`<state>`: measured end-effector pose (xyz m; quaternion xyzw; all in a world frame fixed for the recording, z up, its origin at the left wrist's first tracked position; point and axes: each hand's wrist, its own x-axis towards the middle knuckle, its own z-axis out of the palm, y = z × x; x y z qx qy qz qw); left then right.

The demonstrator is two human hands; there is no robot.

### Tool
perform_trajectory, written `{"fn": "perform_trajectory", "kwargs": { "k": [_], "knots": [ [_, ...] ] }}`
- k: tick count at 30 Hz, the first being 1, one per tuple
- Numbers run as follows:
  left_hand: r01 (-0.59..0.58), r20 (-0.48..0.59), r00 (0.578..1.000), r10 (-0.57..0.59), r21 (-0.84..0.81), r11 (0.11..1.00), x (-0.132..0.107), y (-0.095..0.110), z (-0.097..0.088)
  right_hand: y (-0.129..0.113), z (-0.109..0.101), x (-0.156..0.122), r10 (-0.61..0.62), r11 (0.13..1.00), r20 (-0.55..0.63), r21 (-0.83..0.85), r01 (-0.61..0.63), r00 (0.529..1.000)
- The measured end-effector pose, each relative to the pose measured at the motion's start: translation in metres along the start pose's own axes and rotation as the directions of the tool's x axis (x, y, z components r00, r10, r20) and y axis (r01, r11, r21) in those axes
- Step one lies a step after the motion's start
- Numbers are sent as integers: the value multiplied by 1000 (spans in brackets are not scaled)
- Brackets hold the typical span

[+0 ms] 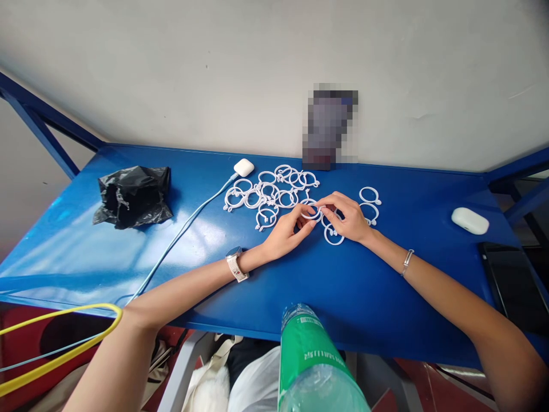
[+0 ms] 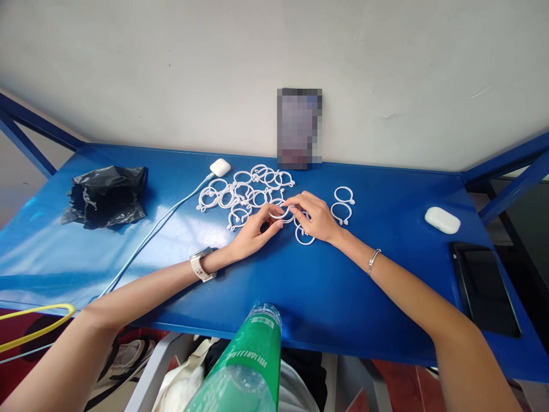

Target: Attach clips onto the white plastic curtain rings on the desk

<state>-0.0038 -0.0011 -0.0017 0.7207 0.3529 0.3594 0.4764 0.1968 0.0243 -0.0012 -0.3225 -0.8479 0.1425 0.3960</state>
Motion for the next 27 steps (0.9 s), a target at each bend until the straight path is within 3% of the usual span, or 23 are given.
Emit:
{"fn": "perform_trajectory", "kwargs": {
  "k": [8,16,27],
  "knots": [
    [-45,-16,999,47,88,995,2,-1,-1,-1,-1,0,53,996,13,74,-54,999],
    [-62,16,998,61,130,990,2,0,-2,-5,0,-1,347,889,64,297,-350,936],
    [-33,26,999,30,109,994,2,4,-1,0,2,-2,338,859,33,398,-323,940]
  ]
}}
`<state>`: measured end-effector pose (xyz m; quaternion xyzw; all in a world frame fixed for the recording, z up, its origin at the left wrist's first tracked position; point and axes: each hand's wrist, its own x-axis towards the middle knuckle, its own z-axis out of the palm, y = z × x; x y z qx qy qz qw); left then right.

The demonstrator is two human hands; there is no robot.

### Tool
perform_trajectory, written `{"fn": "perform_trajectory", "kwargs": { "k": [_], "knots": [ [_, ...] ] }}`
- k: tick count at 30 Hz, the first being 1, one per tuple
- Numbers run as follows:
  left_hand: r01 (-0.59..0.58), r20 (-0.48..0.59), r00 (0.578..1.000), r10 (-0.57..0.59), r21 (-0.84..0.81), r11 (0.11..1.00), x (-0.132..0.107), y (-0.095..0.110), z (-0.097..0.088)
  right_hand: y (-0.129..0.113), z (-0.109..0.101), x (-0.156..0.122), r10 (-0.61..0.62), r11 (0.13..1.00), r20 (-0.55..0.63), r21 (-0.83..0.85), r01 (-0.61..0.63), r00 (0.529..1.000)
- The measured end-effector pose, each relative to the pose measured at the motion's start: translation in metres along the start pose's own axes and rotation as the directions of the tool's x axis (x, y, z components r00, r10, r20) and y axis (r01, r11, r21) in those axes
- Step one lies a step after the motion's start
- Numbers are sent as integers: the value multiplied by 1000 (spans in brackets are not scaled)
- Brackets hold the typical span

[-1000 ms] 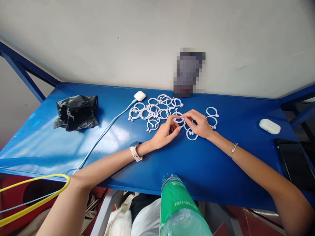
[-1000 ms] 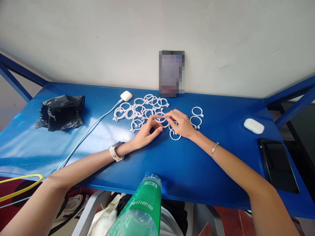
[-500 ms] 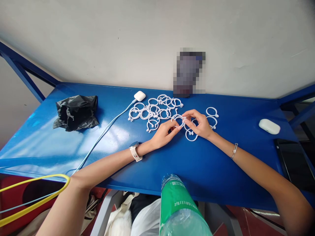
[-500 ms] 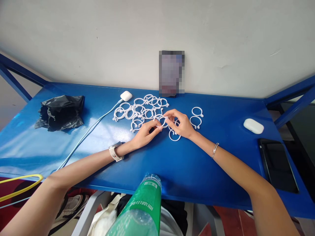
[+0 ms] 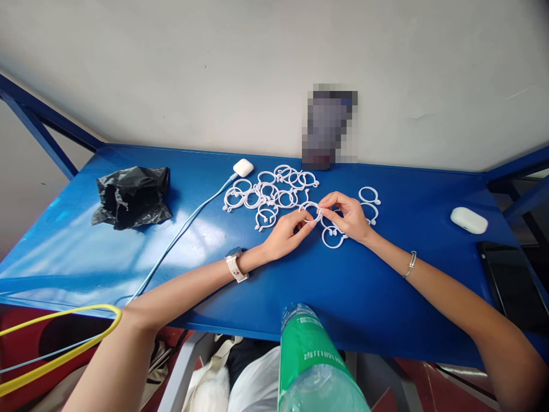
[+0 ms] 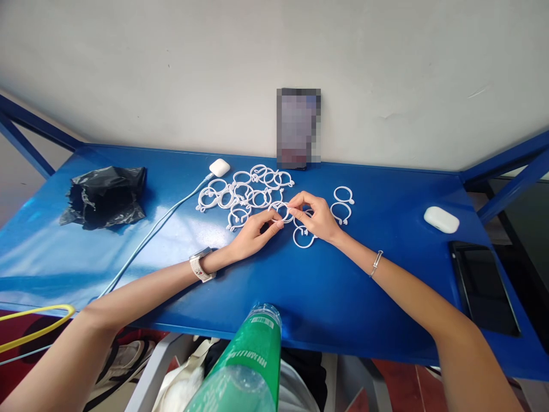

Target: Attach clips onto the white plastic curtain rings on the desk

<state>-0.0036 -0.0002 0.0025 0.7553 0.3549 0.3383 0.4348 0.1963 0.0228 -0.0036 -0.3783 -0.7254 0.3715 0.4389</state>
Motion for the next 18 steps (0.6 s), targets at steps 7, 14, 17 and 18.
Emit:
{"fn": "perform_trajectory", "kwargs": {
  "k": [7,14,17,18],
  "knots": [
    [55,-10,998,-57,-129,990,-3,-2,2,-3,0,1,61,996,-28,65,-59,998],
    [48,-38,998,-57,-202,978,-4,-4,5,-4,0,0,53,996,-56,68,-49,997],
    [27,-54,998,-40,-235,972,-4,-6,6,-3,0,1,67,996,-82,66,-62,994],
    [22,-60,997,-38,-242,970,-4,-7,6,-3,-1,1,70,995,-91,70,-64,993]
  ]
}}
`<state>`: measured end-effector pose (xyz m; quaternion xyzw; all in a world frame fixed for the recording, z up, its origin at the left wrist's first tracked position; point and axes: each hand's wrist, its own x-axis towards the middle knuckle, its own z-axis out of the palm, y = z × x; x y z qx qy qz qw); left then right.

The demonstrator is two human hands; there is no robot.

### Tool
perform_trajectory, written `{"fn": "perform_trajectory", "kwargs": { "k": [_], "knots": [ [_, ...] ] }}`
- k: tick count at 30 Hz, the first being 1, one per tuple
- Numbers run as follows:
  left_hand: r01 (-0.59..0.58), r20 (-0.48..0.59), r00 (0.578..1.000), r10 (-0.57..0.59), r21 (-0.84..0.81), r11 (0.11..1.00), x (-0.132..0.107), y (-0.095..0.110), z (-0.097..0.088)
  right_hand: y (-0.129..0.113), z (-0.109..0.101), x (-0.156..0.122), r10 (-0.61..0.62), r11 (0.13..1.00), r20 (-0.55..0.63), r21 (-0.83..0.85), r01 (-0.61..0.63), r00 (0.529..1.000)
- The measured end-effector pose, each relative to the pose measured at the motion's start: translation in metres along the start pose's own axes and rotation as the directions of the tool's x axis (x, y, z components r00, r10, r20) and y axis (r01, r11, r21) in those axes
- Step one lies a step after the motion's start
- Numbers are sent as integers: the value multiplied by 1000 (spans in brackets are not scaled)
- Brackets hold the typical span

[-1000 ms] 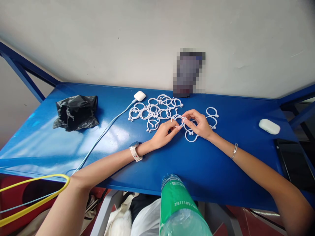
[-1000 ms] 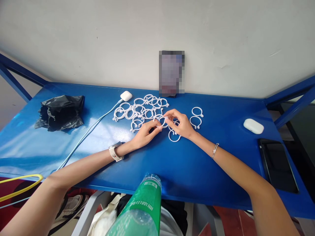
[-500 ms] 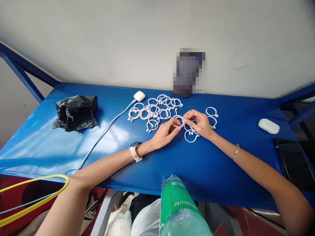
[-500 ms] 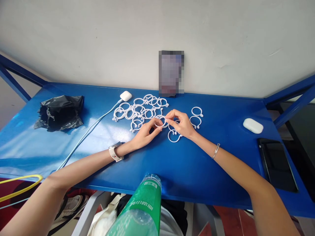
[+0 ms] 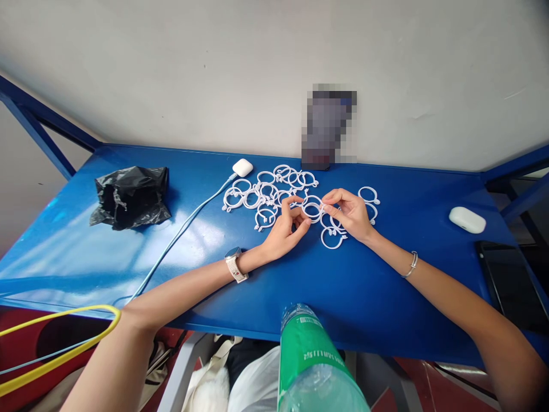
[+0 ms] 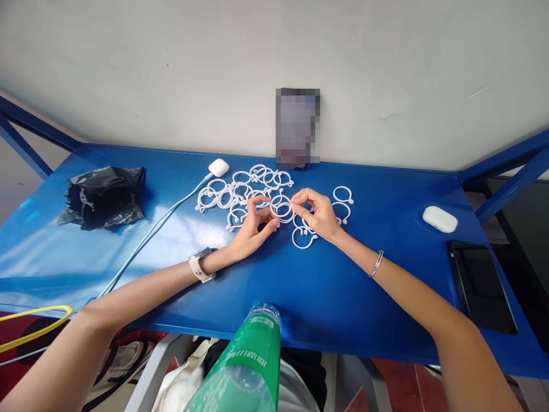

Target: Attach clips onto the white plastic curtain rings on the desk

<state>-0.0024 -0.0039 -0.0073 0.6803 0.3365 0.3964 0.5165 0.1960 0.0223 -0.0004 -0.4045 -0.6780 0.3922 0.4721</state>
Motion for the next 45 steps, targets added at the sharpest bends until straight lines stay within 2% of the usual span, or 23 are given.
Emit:
{"fn": "perform_trajectory", "kwargs": {
  "k": [5,7,9,12,15,18,23,30,36,45],
  "knots": [
    [-10,-47,999,10,0,1000,-1,0,-1,2,-1,1,-7,1000,-47,17,8,999],
    [-11,-30,999,12,49,999,0,3,-2,3,-2,1,-14,1000,-71,2,14,997],
    [-42,31,999,37,160,986,0,7,-3,4,-2,1,-15,1000,-100,-20,13,995],
    [-162,169,979,111,328,931,0,10,-4,6,-3,1,-16,999,-141,-51,9,990],
    [-259,280,949,147,422,869,0,9,-4,7,-4,2,-20,996,-176,-85,5,984],
    [-303,337,930,147,475,826,0,7,-4,8,-5,2,-18,993,-208,-119,-7,978],
    [-332,377,915,142,503,798,-1,7,-4,11,-10,5,-22,987,-287,-159,-25,958],
    [-398,444,882,157,522,754,0,6,-4,13,-11,4,-16,979,-311,-198,-48,950],
    [-374,422,894,153,514,772,0,6,-3,12,-14,5,-21,969,-310,-239,-56,951],
    [-373,415,896,158,510,775,0,6,-3,6,-32,15,34,949,-340,-283,-136,940]
  ]
}}
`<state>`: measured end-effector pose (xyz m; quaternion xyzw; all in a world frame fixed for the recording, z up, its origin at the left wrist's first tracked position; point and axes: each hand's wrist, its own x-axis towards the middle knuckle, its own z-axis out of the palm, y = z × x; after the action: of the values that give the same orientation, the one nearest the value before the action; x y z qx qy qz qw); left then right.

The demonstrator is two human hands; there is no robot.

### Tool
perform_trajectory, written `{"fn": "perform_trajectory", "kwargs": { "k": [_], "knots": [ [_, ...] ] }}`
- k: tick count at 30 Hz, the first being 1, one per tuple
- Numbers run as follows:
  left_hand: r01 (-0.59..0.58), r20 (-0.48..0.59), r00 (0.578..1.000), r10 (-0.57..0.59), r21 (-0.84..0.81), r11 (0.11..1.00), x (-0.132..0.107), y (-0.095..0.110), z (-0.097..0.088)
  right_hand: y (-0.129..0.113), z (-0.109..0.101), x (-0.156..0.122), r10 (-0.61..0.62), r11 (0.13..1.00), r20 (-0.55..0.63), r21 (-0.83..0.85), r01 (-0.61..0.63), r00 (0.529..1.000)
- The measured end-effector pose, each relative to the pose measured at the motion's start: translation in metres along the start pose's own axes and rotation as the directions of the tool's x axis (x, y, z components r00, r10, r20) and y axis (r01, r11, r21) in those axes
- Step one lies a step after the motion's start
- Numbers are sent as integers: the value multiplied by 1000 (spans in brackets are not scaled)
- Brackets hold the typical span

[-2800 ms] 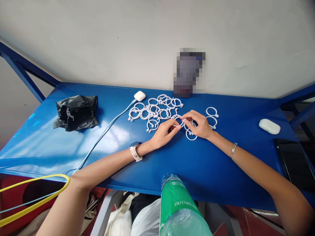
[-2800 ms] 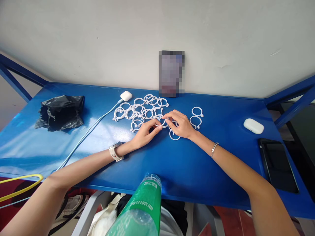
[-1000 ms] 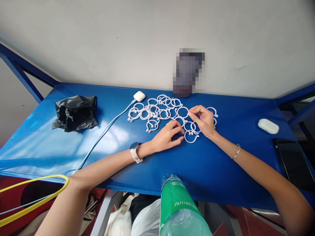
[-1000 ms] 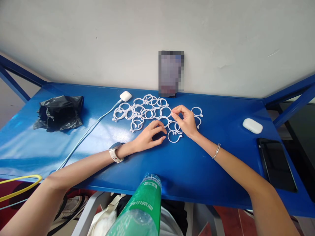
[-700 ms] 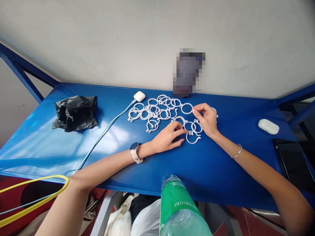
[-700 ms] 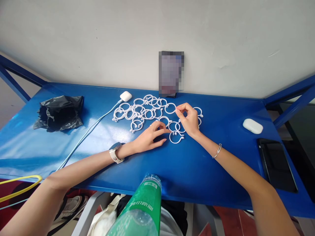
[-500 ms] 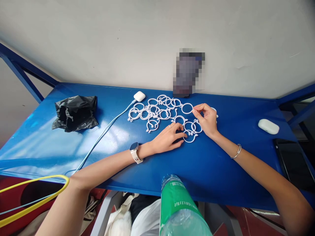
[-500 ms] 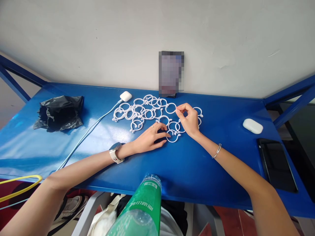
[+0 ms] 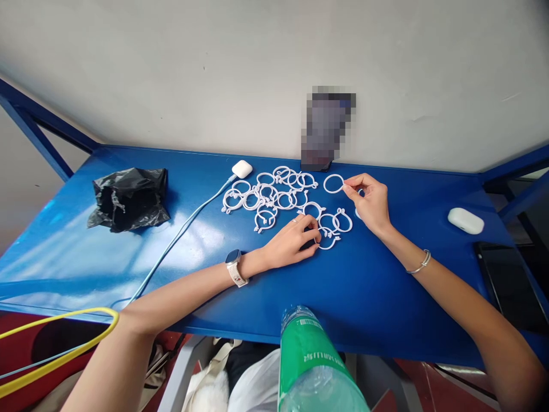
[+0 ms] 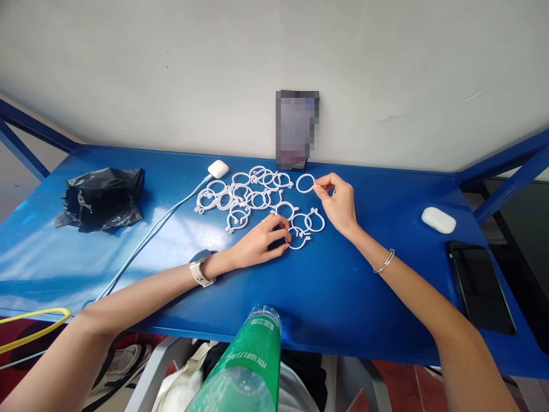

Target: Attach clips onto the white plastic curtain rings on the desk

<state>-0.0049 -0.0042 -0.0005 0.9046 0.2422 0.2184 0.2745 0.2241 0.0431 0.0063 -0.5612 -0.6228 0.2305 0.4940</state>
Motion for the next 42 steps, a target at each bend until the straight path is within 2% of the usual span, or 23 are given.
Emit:
{"fn": "perform_trajectory", "kwargs": {
  "k": [11,15,23,31,37,42],
  "knots": [
    [10,7,1000,-10,-5,1000,0,0,0,-4,-38,29,46,997,11,-57,-45,999],
    [9,11,1000,-9,-5,1000,0,0,-1,-16,-46,34,73,997,125,-24,-70,990],
    [19,16,1000,-19,-12,1000,0,0,-1,-25,-45,34,70,996,236,-65,-57,969],
    [15,15,1000,-15,-12,1000,0,0,-1,-23,-46,34,4,985,362,-162,59,932],
    [23,21,1000,-23,-16,1000,0,1,-2,-29,-44,31,-23,948,334,-292,127,942],
    [37,10,999,-37,-61,997,0,1,-2,-39,-40,27,-30,980,308,-176,88,951]
  ]
}}
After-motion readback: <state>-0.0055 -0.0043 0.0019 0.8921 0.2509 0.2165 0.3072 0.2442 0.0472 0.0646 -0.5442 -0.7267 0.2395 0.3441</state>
